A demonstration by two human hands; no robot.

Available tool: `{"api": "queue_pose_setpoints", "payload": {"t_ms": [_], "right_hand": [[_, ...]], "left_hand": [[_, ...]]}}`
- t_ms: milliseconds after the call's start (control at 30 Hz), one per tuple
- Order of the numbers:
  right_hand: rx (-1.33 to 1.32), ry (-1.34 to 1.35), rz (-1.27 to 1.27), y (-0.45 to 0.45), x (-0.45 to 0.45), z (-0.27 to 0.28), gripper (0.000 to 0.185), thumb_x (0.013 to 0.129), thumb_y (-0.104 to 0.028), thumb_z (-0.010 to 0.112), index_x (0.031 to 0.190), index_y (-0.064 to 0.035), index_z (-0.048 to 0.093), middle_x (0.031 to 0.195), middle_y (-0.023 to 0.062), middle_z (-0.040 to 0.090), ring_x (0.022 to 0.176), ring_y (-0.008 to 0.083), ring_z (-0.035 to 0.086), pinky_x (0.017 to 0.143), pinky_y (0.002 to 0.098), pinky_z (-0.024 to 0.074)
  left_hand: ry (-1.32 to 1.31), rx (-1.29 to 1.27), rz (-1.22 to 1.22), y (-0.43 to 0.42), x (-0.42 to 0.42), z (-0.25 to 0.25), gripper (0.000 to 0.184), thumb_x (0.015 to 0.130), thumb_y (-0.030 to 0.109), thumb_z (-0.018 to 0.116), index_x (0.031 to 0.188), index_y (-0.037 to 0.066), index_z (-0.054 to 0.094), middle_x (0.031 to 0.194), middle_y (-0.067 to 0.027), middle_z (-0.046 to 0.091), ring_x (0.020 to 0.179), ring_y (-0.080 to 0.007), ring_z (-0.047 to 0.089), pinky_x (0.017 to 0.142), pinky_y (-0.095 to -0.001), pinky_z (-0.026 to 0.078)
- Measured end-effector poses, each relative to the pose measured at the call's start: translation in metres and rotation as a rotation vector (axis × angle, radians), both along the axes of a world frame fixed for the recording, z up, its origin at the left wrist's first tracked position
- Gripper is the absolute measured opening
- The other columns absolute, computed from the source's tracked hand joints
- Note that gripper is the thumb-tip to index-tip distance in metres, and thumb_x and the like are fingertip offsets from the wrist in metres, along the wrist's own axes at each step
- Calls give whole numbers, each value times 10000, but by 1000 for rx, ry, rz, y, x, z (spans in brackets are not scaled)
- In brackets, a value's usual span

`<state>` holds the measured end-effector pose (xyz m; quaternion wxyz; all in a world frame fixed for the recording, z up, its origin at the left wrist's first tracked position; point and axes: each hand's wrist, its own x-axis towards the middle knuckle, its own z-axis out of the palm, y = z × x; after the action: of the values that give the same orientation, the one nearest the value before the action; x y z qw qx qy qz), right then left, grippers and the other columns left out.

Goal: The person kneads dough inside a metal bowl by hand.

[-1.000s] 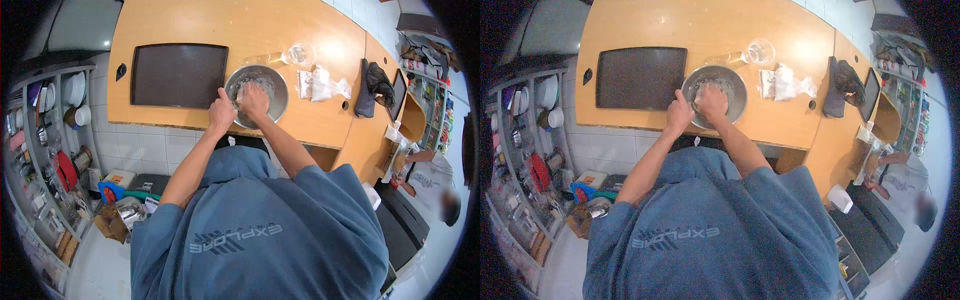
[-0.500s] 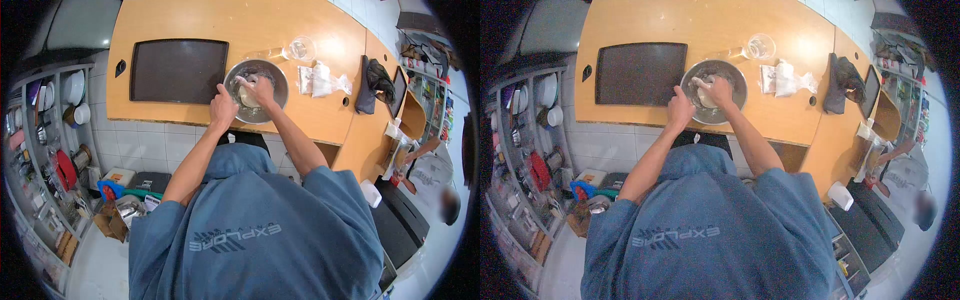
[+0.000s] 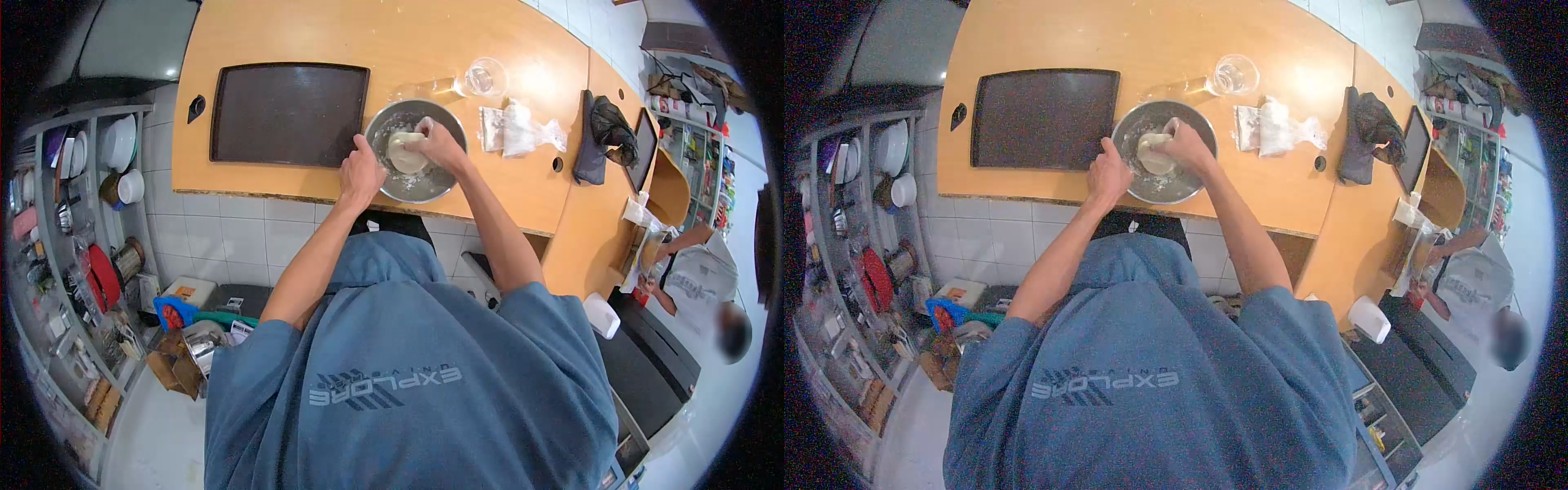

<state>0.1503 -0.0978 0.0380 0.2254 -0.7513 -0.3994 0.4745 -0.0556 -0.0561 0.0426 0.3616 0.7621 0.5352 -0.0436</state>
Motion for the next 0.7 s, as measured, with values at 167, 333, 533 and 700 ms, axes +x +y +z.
{"api": "queue_pose_setpoints", "payload": {"t_ms": [167,333,533,700], "right_hand": [[-121,-139,407,3,3,-9,649,697,-310,843,1157,63,578,1112,285,669,1051,371,666,910,439,532],[-31,-447,661,-11,-8,-36,653,781,-275,751,1291,59,517,1172,311,650,1104,447,646,927,517,543],[32,-578,451,-25,-47,-26,531,810,-171,682,1272,40,527,1175,289,629,1089,466,623,929,557,508],[83,-869,405,-28,-82,-10,432,882,-227,644,1267,-40,584,1129,169,627,1100,381,630,872,579,517]], "left_hand": [[-15,-15,1,0,1,-7,580,825,123,705,1250,-77,365,912,-339,687,894,-505,695,794,-565,563],[-17,35,2,-2,0,-18,563,844,119,675,1254,-83,347,874,-334,685,849,-521,688,765,-587,553],[-61,62,-10,-3,-3,-10,532,857,114,647,1244,-88,342,843,-337,679,808,-524,685,728,-597,553],[-45,-5,7,-1,0,-6,492,872,102,624,1225,-100,347,837,-354,672,804,-531,680,729,-607,550]]}}
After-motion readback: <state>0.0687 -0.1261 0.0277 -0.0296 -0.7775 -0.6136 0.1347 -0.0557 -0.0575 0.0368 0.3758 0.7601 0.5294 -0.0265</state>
